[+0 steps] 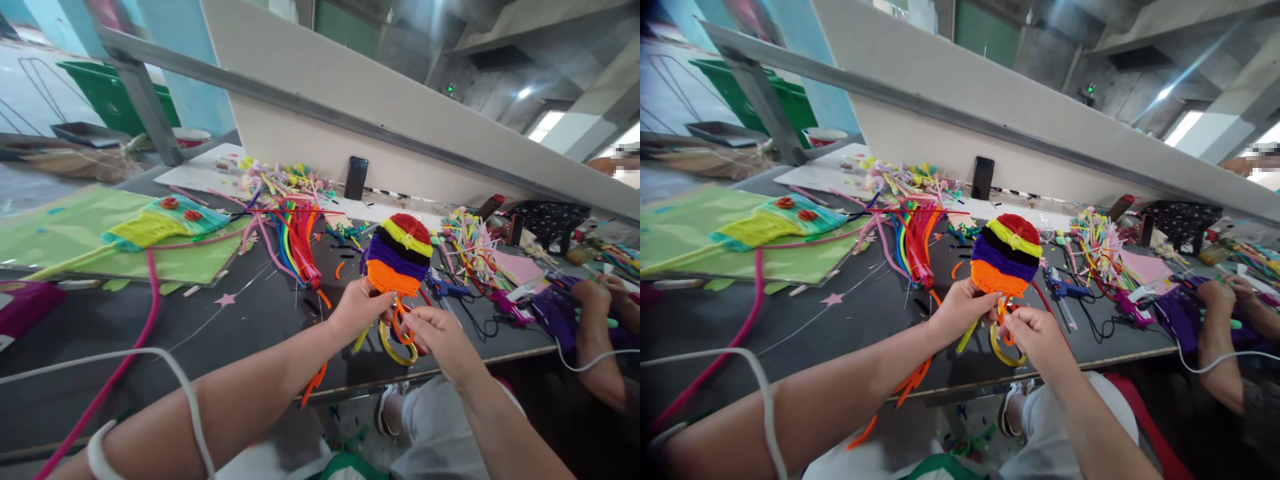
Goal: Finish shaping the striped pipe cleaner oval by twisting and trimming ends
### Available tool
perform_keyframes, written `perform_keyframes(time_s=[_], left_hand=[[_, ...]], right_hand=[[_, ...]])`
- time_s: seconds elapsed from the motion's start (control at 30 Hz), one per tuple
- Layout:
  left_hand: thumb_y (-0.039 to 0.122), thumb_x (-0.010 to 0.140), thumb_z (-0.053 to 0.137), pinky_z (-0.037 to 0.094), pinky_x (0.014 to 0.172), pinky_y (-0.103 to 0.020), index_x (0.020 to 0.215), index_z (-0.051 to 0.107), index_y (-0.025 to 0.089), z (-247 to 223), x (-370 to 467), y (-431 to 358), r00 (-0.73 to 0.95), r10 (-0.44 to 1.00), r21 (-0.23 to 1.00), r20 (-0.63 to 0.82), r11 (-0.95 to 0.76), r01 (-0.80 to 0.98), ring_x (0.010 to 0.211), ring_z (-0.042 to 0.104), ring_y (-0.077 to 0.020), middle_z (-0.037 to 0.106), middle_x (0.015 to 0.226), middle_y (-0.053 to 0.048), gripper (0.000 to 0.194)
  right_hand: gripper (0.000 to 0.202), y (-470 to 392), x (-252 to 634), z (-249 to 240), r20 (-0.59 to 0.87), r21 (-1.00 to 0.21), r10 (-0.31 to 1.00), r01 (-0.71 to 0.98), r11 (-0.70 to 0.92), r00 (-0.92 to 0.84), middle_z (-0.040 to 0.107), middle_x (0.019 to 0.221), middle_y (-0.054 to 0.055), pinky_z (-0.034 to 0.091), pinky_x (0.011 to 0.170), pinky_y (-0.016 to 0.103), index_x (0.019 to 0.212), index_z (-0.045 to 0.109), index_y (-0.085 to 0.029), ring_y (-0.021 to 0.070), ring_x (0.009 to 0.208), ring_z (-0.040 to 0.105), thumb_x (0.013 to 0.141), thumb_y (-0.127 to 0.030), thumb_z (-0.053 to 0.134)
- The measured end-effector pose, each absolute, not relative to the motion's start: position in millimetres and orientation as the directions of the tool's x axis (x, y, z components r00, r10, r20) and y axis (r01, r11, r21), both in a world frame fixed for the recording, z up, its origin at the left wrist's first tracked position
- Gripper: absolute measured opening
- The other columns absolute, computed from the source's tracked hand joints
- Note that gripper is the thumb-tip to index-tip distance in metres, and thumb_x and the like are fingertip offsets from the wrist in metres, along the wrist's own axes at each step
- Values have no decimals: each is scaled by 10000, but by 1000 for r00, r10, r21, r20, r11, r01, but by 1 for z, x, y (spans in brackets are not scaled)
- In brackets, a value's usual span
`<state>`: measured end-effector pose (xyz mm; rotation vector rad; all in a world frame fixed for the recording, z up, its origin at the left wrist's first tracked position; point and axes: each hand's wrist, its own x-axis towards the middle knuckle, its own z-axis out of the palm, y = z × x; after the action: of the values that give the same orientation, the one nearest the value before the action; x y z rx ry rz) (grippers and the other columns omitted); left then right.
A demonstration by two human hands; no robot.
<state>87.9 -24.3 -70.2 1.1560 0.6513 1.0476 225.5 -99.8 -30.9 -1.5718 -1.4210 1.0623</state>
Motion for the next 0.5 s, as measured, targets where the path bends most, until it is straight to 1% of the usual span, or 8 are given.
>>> perform_keyframes(time_s=[0.07, 0.13, 0.23, 0.33, 0.4, 0.5], left_hand=[[256, 703, 642, 426, 417, -201, 739, 620, 128, -69, 88, -25, 395, 912, 952, 106, 21, -305, 395, 518, -93, 595, 506, 12, 135], [243, 697, 641, 438, 436, -208, 761, 633, 129, -69, 87, -25, 388, 913, 955, 129, -9, -296, 415, 523, -93, 625, 569, 2, 131], [242, 701, 636, 450, 461, -220, 783, 644, 131, -69, 86, -24, 378, 913, 960, 150, -43, -276, 439, 537, -102, 643, 610, -9, 138], [251, 707, 631, 449, 468, -220, 768, 643, 135, -70, 86, -24, 366, 920, 967, 144, -53, -247, 437, 533, -106, 617, 553, 2, 132], [264, 713, 629, 448, 473, -216, 767, 642, 135, -72, 86, -25, 371, 917, 972, 146, -63, -227, 432, 526, -102, 597, 519, 11, 141], [274, 726, 621, 455, 491, -211, 811, 644, 132, -75, 87, -26, 388, 905, 974, 174, -101, -202, 460, 541, -102, 616, 563, 4, 167]], right_hand=[[322, -94, 227, -38, -187, -964, 982, 186, -188, 22, 329, 357, -86, 167, 387, 196, 629, 605, -150, 46, 351, 233, 782, -431, 563], [301, -91, 229, -41, -246, -969, 969, 41, -245, -9, 304, 348, -101, 121, 373, 185, 630, 592, -147, 32, 336, 189, 771, -413, 586], [264, -87, 232, -42, -280, -952, 959, -112, -284, -50, 313, 359, -104, 109, 352, 170, 626, 584, -143, 20, 320, 187, 759, -369, 608], [235, -86, 234, -43, -269, -940, 961, -201, -275, -58, 324, 362, -102, 120, 338, 160, 626, 587, -136, 14, 304, 210, 760, -328, 609], [230, -85, 234, -44, -273, -934, 960, -222, -279, -58, 321, 358, -102, 124, 334, 155, 617, 583, -132, 11, 296, 217, 762, -308, 607], [234, -84, 235, -45, -318, -918, 944, -222, -329, -84, 306, 350, -105, 138, 327, 146, 599, 572, -129, 7, 291, 212, 756, -296, 616]])
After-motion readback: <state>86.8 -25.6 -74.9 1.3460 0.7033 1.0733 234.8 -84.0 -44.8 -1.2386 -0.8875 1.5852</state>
